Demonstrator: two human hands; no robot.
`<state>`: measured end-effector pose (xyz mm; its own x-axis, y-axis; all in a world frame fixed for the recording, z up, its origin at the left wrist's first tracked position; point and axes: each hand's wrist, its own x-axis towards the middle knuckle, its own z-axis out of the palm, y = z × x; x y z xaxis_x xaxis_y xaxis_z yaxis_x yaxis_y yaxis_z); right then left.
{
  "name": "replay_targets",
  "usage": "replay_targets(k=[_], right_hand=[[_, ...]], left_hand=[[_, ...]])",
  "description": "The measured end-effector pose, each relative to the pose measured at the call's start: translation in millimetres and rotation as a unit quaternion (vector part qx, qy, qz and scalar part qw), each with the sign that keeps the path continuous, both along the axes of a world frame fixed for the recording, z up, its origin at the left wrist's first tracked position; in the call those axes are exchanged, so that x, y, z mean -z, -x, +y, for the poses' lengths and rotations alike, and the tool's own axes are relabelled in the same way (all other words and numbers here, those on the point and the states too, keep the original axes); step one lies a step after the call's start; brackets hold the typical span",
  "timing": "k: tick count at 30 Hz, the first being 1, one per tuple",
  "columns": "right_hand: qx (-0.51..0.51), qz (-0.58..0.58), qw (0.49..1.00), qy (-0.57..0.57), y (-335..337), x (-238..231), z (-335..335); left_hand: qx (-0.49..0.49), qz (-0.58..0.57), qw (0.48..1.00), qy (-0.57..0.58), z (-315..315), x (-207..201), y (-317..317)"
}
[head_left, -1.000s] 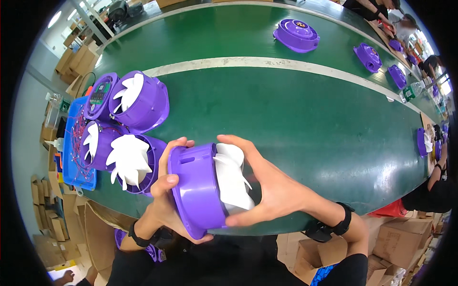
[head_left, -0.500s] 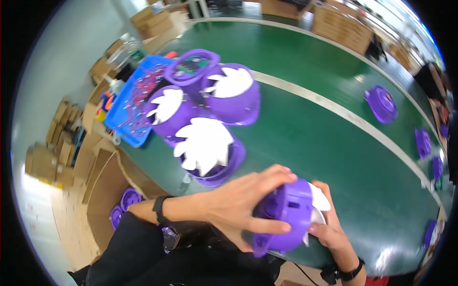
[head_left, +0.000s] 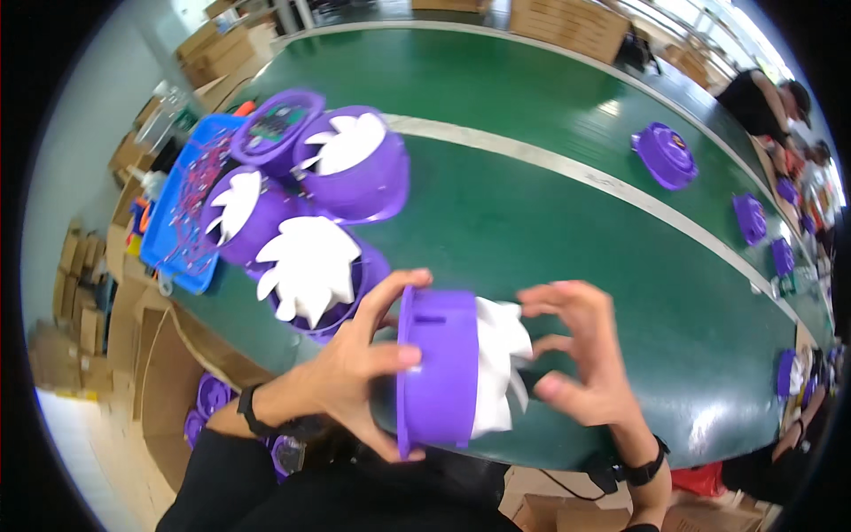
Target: The person assembles purple fan units by taking purple housings from a cardboard box, inserting white fan blades, and placing the completed units on a green workbench. The person handles the components by hand, repeatedly picking up housings and blades to form finished assemblies.
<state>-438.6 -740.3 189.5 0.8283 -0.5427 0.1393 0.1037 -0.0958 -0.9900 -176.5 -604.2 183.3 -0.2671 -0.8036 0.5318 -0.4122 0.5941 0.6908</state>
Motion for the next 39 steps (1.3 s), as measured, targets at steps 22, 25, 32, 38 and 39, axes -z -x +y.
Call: replay_targets(k=[22,25,32,38,39], right_hand=[[0.11,-0.062,0.988,-0.093,-20,25,42],[0.044,-0.107,0.975,-0.188,-23,31,41],[-0.057,-0.131,0.978,-0.151,-15,22,36],[-0.119,-0.192,0.951,-0.212,-13,23,31],[-0.111,-0.183,0.957,-0.194,-13,24,30]], left_hand=[[-0.024,-0.011,0.999,-0.035,-19,14,36],[-0.052,-0.024,0.998,0.018,-14,24,40],[-0.127,0.052,0.99,-0.02,-3,79,13],[-0.112,0.196,0.973,-0.049,-9,69,12],[-0.12,0.169,0.977,-0.059,-13,69,5]])
